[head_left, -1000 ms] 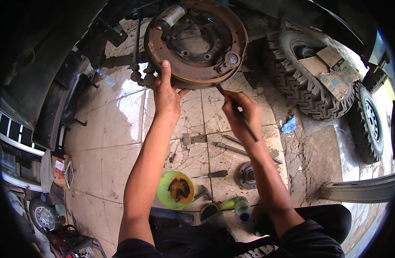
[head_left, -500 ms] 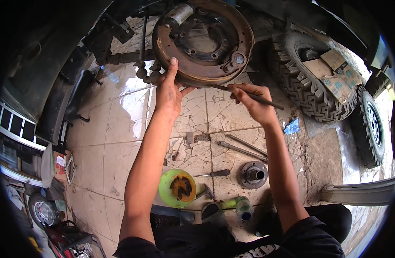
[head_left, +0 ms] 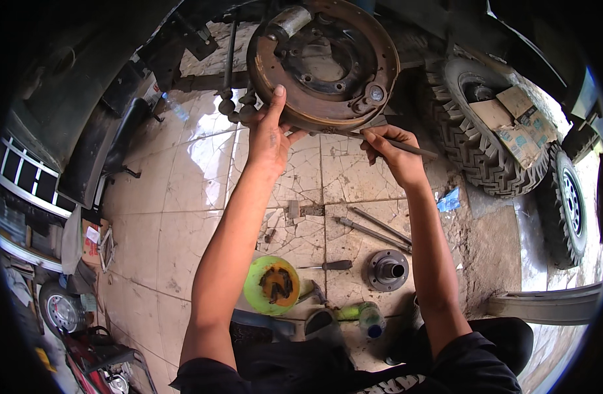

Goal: The person works on a drum brake assembly using a metal scribe or pick to clean or adjust components, holding the circular brake part in their hands.

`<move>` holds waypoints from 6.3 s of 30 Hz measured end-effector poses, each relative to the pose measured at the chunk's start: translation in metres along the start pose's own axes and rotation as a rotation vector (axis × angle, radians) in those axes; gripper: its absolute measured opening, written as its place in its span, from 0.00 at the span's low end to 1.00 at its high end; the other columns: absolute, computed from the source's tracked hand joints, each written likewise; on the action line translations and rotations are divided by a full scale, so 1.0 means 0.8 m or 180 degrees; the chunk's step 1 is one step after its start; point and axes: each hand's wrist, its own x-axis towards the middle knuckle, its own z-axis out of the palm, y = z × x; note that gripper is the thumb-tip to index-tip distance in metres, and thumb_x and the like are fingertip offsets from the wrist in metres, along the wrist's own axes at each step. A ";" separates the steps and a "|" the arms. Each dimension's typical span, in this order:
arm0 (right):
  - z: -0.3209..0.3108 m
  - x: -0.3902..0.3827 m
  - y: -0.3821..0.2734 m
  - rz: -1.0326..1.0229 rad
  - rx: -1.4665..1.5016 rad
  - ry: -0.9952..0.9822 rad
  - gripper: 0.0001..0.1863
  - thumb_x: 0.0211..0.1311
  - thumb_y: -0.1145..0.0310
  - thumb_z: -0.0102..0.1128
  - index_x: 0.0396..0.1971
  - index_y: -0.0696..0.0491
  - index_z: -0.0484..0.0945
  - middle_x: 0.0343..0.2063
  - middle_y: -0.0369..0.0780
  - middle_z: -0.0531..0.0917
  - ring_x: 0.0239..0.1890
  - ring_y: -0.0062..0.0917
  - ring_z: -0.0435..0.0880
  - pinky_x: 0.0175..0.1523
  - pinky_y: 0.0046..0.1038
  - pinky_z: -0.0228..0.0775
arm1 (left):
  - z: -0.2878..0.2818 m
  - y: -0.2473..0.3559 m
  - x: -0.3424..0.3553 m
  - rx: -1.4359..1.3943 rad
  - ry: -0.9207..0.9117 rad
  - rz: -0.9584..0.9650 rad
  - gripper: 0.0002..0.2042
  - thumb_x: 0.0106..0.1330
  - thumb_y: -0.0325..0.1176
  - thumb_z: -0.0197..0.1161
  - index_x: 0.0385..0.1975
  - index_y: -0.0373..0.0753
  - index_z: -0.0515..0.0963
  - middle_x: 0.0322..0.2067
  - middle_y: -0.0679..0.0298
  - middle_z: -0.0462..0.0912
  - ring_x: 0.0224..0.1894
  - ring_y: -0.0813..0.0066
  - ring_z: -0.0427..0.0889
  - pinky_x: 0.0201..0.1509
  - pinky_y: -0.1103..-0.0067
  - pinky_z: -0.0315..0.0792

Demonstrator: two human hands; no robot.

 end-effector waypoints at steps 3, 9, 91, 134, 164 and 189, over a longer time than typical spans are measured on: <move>0.054 -0.001 0.002 -0.0038 0.0059 0.0218 0.12 0.64 0.68 0.64 0.37 0.63 0.82 0.26 0.39 0.83 0.24 0.19 0.80 0.30 0.22 0.73 | 0.004 -0.002 -0.001 -0.0037 0.0127 -0.0003 0.35 0.59 0.57 0.68 0.57 0.37 0.67 0.56 0.55 0.72 0.57 0.59 0.75 0.59 0.51 0.70; 0.066 -0.003 0.002 0.0004 0.0072 0.0322 0.12 0.64 0.68 0.64 0.37 0.64 0.83 0.25 0.39 0.84 0.25 0.18 0.81 0.33 0.21 0.74 | -0.004 0.004 -0.004 0.0218 -0.0193 -0.0123 0.46 0.58 0.62 0.66 0.68 0.38 0.55 0.65 0.56 0.62 0.64 0.61 0.66 0.66 0.54 0.62; -0.035 0.002 -0.034 -0.0738 -0.1674 0.1393 0.10 0.64 0.69 0.65 0.38 0.61 0.84 0.22 0.37 0.85 0.25 0.12 0.77 0.30 0.17 0.68 | 0.011 -0.021 0.005 0.0648 0.0846 0.0716 0.30 0.61 0.65 0.60 0.32 0.39 0.69 0.42 0.56 0.75 0.44 0.72 0.79 0.40 0.72 0.81; -0.042 0.066 -0.021 -0.2429 -0.2386 0.1526 0.14 0.58 0.81 0.58 0.45 0.63 0.79 0.25 0.49 0.79 0.24 0.43 0.80 0.29 0.35 0.70 | 0.029 -0.063 0.004 0.0230 0.0523 0.0549 0.29 0.63 0.49 0.64 0.57 0.38 0.64 0.55 0.55 0.72 0.52 0.62 0.80 0.49 0.61 0.82; -0.008 0.173 -0.047 0.0115 0.0073 0.1377 0.44 0.58 0.41 0.66 0.59 0.66 0.69 0.56 0.49 0.76 0.57 0.32 0.75 0.60 0.30 0.67 | -0.027 -0.005 0.054 -0.0597 0.0464 0.0622 0.26 0.49 0.16 0.59 0.53 0.39 0.70 0.52 0.64 0.73 0.54 0.68 0.73 0.61 0.72 0.67; 0.066 0.099 -0.048 -0.0113 0.0675 0.2127 0.41 0.58 0.45 0.69 0.51 0.69 0.65 0.39 0.46 0.78 0.41 0.24 0.77 0.45 0.21 0.69 | -0.037 0.060 0.116 -0.0295 0.0682 -0.0147 0.19 0.42 0.29 0.55 0.38 0.34 0.75 0.41 0.56 0.81 0.45 0.56 0.79 0.57 0.63 0.72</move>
